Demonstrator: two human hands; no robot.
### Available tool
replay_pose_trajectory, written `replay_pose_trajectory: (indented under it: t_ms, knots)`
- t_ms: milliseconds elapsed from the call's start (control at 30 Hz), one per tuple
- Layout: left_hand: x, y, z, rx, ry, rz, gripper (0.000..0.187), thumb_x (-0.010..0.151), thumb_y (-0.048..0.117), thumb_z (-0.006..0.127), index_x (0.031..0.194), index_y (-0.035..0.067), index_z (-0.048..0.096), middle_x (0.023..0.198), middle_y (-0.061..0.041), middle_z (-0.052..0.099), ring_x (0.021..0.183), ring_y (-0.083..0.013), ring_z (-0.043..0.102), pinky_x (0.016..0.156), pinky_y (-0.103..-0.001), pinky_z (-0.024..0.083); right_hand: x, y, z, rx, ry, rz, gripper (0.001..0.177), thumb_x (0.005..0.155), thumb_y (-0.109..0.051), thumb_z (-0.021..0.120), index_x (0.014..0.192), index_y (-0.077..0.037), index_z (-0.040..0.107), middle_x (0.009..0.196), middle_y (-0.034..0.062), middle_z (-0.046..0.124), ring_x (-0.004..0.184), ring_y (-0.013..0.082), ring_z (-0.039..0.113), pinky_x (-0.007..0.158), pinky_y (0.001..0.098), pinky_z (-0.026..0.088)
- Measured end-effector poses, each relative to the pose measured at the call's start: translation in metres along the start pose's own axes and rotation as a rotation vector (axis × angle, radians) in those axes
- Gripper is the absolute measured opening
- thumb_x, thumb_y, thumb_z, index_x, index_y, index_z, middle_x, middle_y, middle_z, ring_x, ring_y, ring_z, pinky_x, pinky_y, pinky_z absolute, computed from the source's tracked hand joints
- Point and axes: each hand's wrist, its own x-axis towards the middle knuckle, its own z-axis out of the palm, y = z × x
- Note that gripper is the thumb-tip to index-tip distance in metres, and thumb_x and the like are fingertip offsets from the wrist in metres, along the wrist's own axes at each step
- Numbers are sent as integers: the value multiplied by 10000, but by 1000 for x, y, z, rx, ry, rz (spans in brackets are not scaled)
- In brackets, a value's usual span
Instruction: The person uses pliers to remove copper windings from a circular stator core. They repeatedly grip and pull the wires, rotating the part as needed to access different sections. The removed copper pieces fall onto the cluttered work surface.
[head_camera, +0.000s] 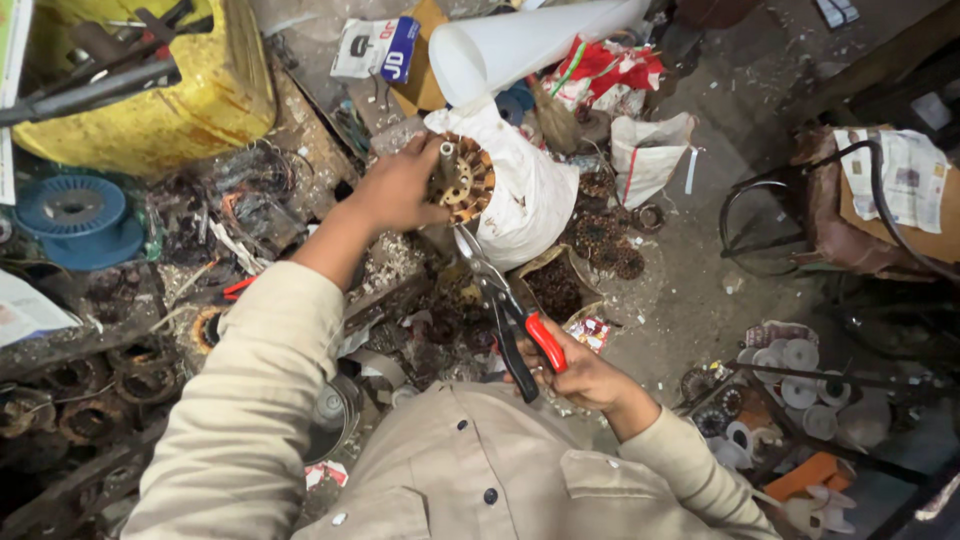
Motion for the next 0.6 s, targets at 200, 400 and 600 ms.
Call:
replay_pose_trajectory:
  t_ms: [200,400,600]
  knots:
    - [7,2,-1,-17,0,21,1047,690,305,878,1557,94,331,1479,-343,426,1281,-490,520,1062,-474,434,10,2,13,119,-12,-11,1094,650,43,637,1630,-129,183,1495,258,481,1242,382,605,1046,528,499]
    - [8,1,-17,2,-231,-79,867,859,270,731,1600,136,301,1333,-265,600,1233,-452,580,1041,-499,465,10,-23,41,271,-7,28,1015,645,32,575,1607,-56,264,1456,288,500,1230,490,593,980,633,496]
    - [10,-3,-9,27,-108,-19,802,810,23,615,1553,119,330,1448,-254,505,1246,-464,551,1014,-507,461,11,-62,83,296,134,155,935,641,3,532,1559,-34,358,1407,273,534,1167,498,621,980,646,509]
